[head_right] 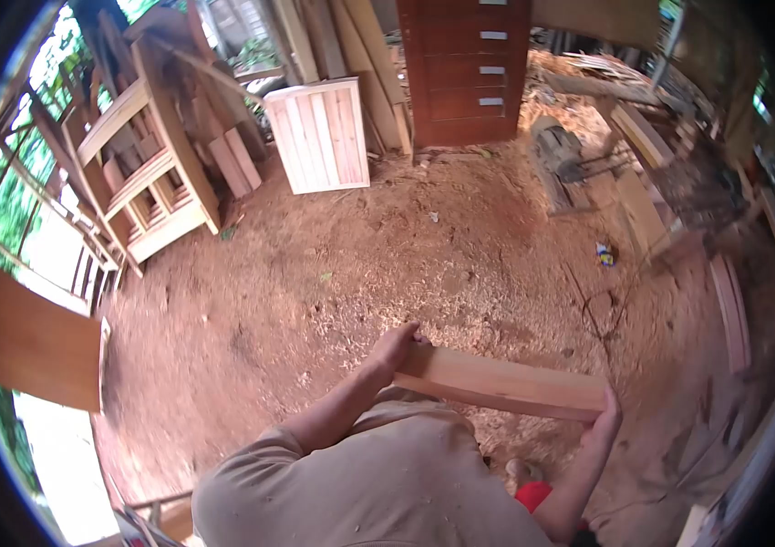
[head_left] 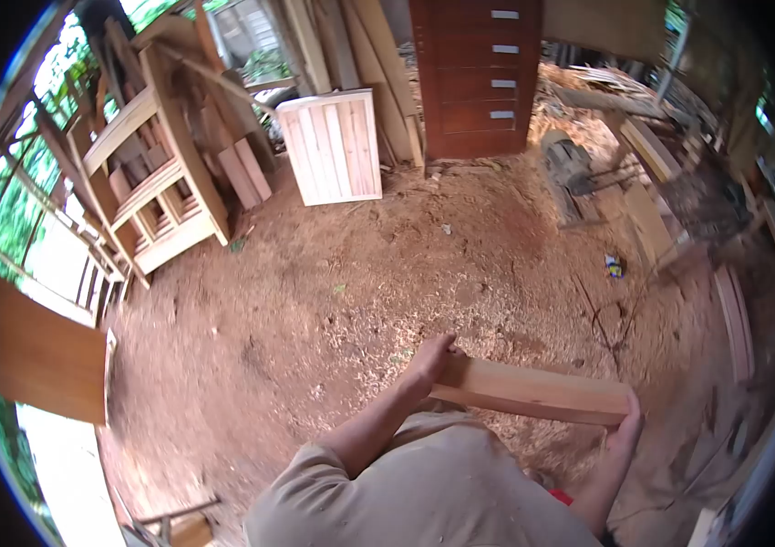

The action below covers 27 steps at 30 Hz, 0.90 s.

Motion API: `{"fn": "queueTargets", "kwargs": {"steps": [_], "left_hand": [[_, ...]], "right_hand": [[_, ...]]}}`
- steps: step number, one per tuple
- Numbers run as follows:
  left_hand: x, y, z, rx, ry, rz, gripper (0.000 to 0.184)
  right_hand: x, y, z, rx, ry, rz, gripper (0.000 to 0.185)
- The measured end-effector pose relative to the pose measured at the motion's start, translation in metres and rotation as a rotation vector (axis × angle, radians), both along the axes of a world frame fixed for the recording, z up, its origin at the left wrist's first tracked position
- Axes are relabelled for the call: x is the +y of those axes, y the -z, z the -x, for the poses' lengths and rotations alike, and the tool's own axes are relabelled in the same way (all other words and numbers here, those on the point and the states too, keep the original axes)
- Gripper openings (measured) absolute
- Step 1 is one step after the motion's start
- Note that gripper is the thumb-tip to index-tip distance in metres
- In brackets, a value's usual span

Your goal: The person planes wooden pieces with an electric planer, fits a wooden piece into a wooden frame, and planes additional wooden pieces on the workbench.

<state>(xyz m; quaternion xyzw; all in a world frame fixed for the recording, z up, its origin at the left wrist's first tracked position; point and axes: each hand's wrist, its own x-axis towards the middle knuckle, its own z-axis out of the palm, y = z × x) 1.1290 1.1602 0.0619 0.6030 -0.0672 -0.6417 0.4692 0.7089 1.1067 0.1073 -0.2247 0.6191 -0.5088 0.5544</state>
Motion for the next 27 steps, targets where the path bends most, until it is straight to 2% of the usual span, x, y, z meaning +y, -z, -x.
{"fn": "queueTargets", "kwargs": {"steps": [2, 3, 5, 7, 8, 9, 10, 11, 12, 13, 15, 17, 19, 20, 21, 22, 23, 24, 25, 26, 27], "left_hand": [[-0.009, -0.007, 0.026, -0.190, 0.093, 0.006, 0.041], [-0.016, 0.003, 0.032, -0.189, 0.106, 0.000, 0.041], [-0.043, 0.031, 0.038, -0.141, 0.068, -0.050, 0.040], [-0.070, 0.021, 0.049, -0.007, -0.041, -0.108, 0.044], [-0.091, 0.046, 0.049, 0.032, -0.101, -0.097, 0.049], [-0.108, 0.079, 0.043, 0.047, -0.062, -0.065, 0.051], [-0.134, 0.061, 0.054, -0.011, -0.074, -0.108, 0.053], [-0.165, 0.062, 0.063, 0.050, -0.130, -0.098, 0.054], [-0.192, 0.051, 0.080, -0.012, -0.099, -0.049, 0.054], [-0.230, 0.073, 0.086, 0.107, -0.074, -0.100, 0.055], [-0.304, 0.086, 0.123, 0.018, 0.043, -0.002, 0.047], [-0.377, 0.055, 0.181, -0.025, 0.375, 0.041, 0.051], [-0.442, 0.020, 0.246, -0.177, 0.640, 0.159, 0.054], [-0.469, 0.006, 0.272, -0.181, 0.675, 0.159, 0.054], [-0.495, -0.008, 0.296, 0.042, 0.696, 0.231, 0.055], [-0.517, -0.020, 0.322, 0.270, 0.708, 0.304, 0.057], [-0.533, -0.033, 0.350, 0.267, 0.735, 0.317, 0.057], [-0.543, -0.045, 0.382, 0.510, 0.460, 0.325, 0.060], [-0.552, -0.052, 0.415, 0.746, 0.175, 0.320, 0.064], [-0.558, -0.038, 0.446, 0.811, 0.270, 0.395, 0.065], [-0.560, -0.028, 0.477, 0.945, 0.461, 0.329, 0.064]], "right_hand": [[-0.018, -0.010, 0.013, -0.013, 0.012, -0.030, 0.042], [-0.025, -0.008, 0.016, -0.014, 0.024, -0.037, 0.042], [-0.045, 0.000, 0.025, -0.079, 0.034, -0.057, 0.041], [-0.058, 0.025, 0.047, -0.025, 0.064, -0.083, 0.039], [-0.064, 0.034, 0.056, -0.052, 0.012, -0.053, 0.038], [-0.069, 0.042, 0.064, 0.015, 0.047, -0.087, 0.038], [-0.072, 0.048, 0.070, -0.118, 0.060, -0.076, 0.036], [-0.074, 0.035, 0.073, -0.043, 0.050, -0.133, 0.038], [-0.079, 0.022, 0.079, 0.023, 0.022, -0.199, 0.039], [-0.084, 0.017, 0.095, 0.041, 0.077, -0.197, 0.039], [-0.077, 0.022, 0.111, -0.070, 0.086, -0.197, 0.043], [-0.086, 0.022, 0.139, -0.058, 0.131, -0.238, 0.043], [-0.097, 0.019, 0.163, -0.017, 0.264, -0.291, 0.044], [-0.103, 0.019, 0.178, -0.055, 0.300, -0.259, 0.046], [-0.105, 0.013, 0.187, -0.068, 0.332, -0.256, 0.046], [-0.111, 0.004, 0.199, -0.189, 0.436, -0.085, 0.047], [-0.118, 0.000, 0.215, -0.306, 0.533, 0.096, 0.050], [-0.116, 0.014, 0.236, -0.380, 0.540, 0.260, 0.057], [-0.124, 0.017, 0.252, -0.384, 0.556, 0.283, 0.057], [-0.130, 0.018, 0.267, -0.435, 0.515, 0.341, 0.058], [-0.139, 0.023, 0.284, -0.482, 0.464, 0.400, 0.060]]}}
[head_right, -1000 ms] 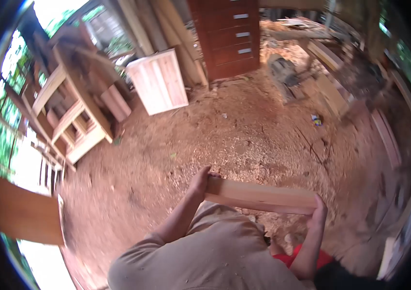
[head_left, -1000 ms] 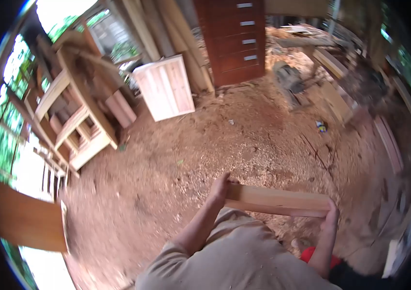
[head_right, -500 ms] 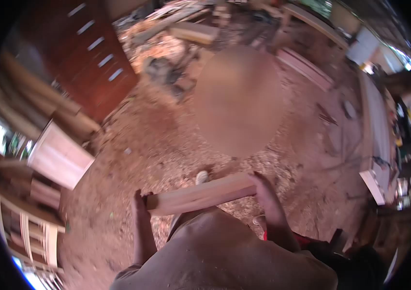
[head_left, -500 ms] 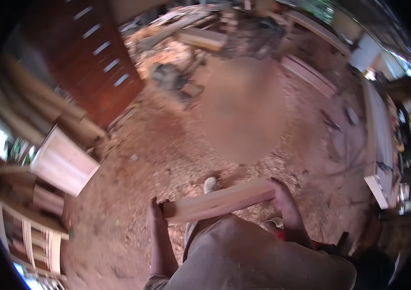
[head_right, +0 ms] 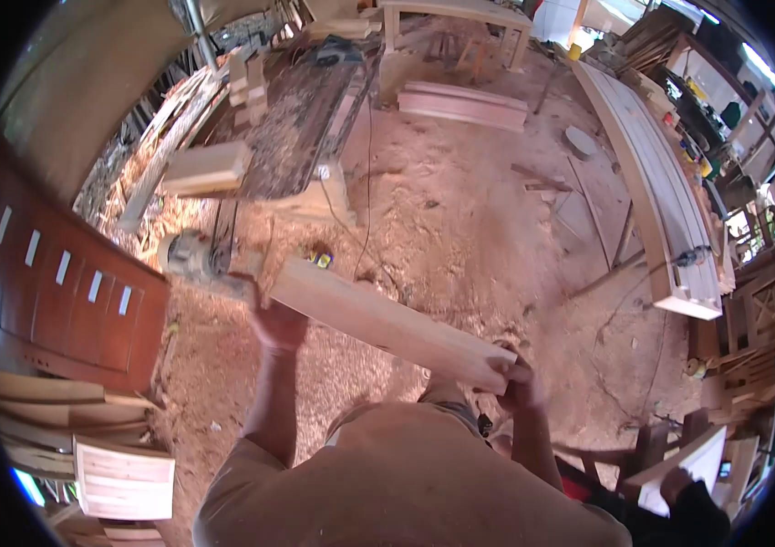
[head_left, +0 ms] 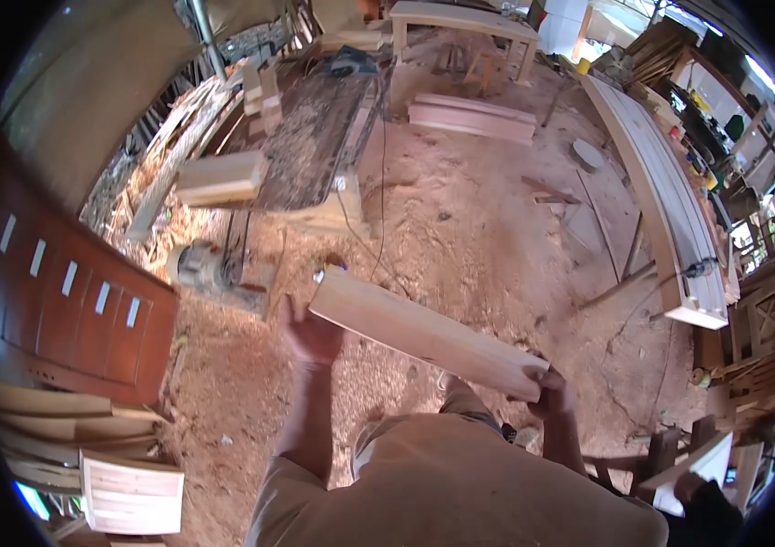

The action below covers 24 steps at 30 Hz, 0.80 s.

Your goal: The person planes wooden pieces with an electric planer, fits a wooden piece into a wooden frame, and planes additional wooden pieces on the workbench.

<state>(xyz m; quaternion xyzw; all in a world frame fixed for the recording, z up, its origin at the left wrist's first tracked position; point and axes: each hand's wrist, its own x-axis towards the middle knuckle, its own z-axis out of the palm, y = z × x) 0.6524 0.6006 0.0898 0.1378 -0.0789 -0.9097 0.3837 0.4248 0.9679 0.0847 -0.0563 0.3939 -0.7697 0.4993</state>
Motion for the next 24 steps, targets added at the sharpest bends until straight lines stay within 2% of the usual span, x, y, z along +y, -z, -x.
{"fn": "queueTargets", "kwargs": {"steps": [2, 4, 5, 6, 8, 9, 10, 12, 13, 17, 18, 20, 22, 24], "left_hand": [[0.011, 0.025, 0.076, 0.072, 0.105, 0.046, 0.071], [0.017, 0.057, 0.136, -0.062, -0.006, -0.052, 0.071], [0.012, 0.067, 0.153, -0.063, 0.007, -0.158, 0.071], [0.009, 0.070, 0.172, -0.083, -0.067, -0.147, 0.072], [0.001, 0.089, 0.196, -0.074, -0.106, -0.096, 0.072], [-0.002, 0.077, 0.207, -0.137, -0.127, -0.188, 0.071], [-0.006, 0.071, 0.218, -0.138, -0.150, -0.206, 0.071], [-0.018, 0.067, 0.241, -0.207, -0.196, -0.308, 0.071], [-0.030, 0.072, 0.251, -0.198, -0.201, -0.314, 0.070], [-0.087, 0.061, 0.310, -0.260, -0.214, -0.285, 0.073], [-0.108, 0.069, 0.328, -0.249, -0.250, -0.268, 0.071], [-0.149, 0.085, 0.365, -0.221, -0.273, -0.254, 0.069], [-0.192, 0.095, 0.402, -0.175, -0.285, -0.204, 0.061], [-0.233, 0.114, 0.435, -0.112, -0.306, -0.255, 0.059]], "right_hand": [[-0.031, 0.010, 0.041, 0.093, -0.061, -0.100, 0.060], [-0.055, 0.039, 0.093, 0.252, -0.099, -0.175, 0.059], [-0.071, 0.040, 0.121, 0.241, -0.145, -0.198, 0.057], [-0.085, 0.040, 0.149, 0.236, -0.156, -0.183, 0.057], [-0.103, 0.033, 0.213, 0.374, -0.377, -0.324, 0.055], [-0.115, 0.027, 0.241, 0.444, -0.533, -0.287, 0.050], [-0.130, 0.021, 0.266, 0.442, -0.561, -0.298, 0.050], [-0.157, 0.015, 0.314, 0.245, -0.837, -0.133, 0.052], [-0.175, 0.025, 0.338, 0.251, -0.940, -0.100, 0.062], [-0.257, 0.048, 0.380, 0.328, -1.099, -0.031, 0.074], [-0.277, 0.058, 0.390, 0.338, -1.102, -0.036, 0.074], [-0.319, 0.081, 0.416, 0.431, -1.324, -0.208, 0.074], [-0.363, 0.056, 0.439, 0.529, -1.316, -0.310, 0.075], [-0.402, 0.052, 0.469, 0.338, -1.124, -0.295, 0.075]]}}
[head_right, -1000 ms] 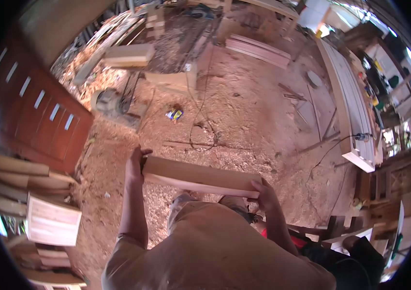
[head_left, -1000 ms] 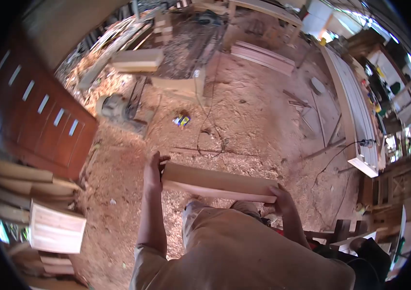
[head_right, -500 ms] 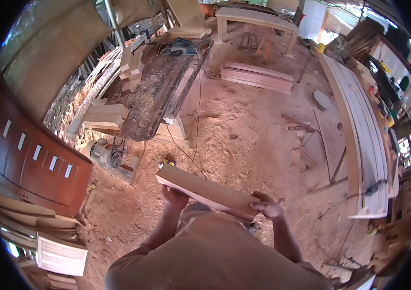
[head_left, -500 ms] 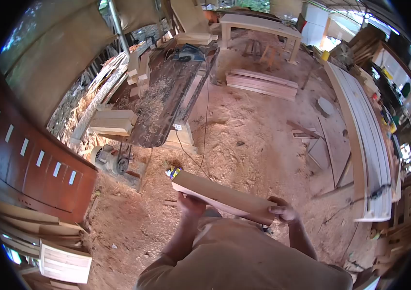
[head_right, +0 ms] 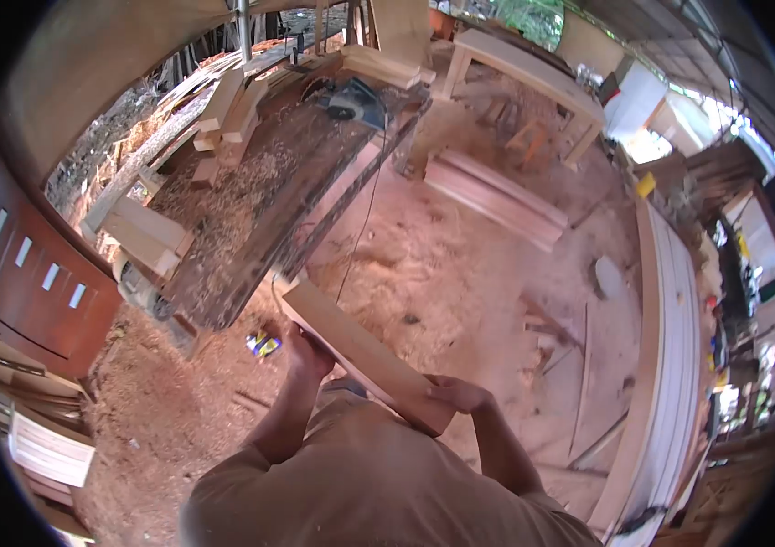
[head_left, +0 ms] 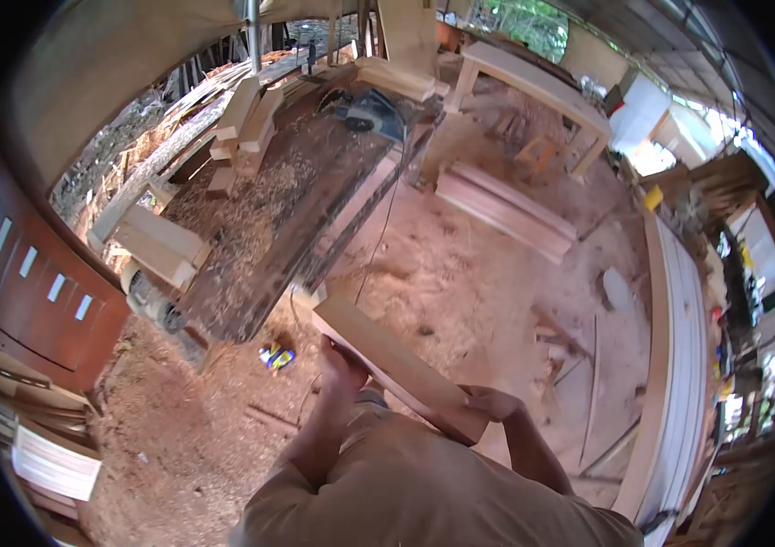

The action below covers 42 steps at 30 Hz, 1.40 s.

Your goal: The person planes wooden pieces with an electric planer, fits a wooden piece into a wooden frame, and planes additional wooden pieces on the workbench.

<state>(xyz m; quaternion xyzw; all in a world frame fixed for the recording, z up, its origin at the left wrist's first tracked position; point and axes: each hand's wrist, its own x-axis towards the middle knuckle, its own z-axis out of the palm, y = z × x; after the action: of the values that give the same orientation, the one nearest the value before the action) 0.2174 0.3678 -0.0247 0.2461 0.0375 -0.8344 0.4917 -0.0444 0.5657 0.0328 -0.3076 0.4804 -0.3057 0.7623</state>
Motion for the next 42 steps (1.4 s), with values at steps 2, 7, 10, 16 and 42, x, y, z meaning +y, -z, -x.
{"fn": "queueTargets", "kwargs": {"steps": [2, 7, 10, 16, 42], "left_hand": [[-0.041, 0.008, 0.033, 0.057, -0.008, -0.071, 0.058], [-0.153, 0.008, 0.073, 0.107, -0.056, -0.026, 0.051], [-0.208, -0.029, 0.053, -0.107, 0.019, 0.126, 0.039], [-0.245, -0.039, -0.009, -0.515, -0.104, 0.093, 0.028], [-0.302, -0.108, 0.104, -1.863, -1.031, -0.262, 0.032]], "right_hand": [[-0.050, -0.014, 0.034, 0.055, -0.013, -0.016, 0.074], [-0.193, -0.042, 0.094, 0.307, -0.215, 0.037, 0.064], [-0.274, -0.050, 0.085, 0.292, -0.190, 0.015, 0.068], [-0.447, -0.018, 0.058, -0.044, -0.017, 0.026, 0.057], [-0.738, 0.016, -0.158, -0.154, -0.454, -0.263, 0.061]]}}
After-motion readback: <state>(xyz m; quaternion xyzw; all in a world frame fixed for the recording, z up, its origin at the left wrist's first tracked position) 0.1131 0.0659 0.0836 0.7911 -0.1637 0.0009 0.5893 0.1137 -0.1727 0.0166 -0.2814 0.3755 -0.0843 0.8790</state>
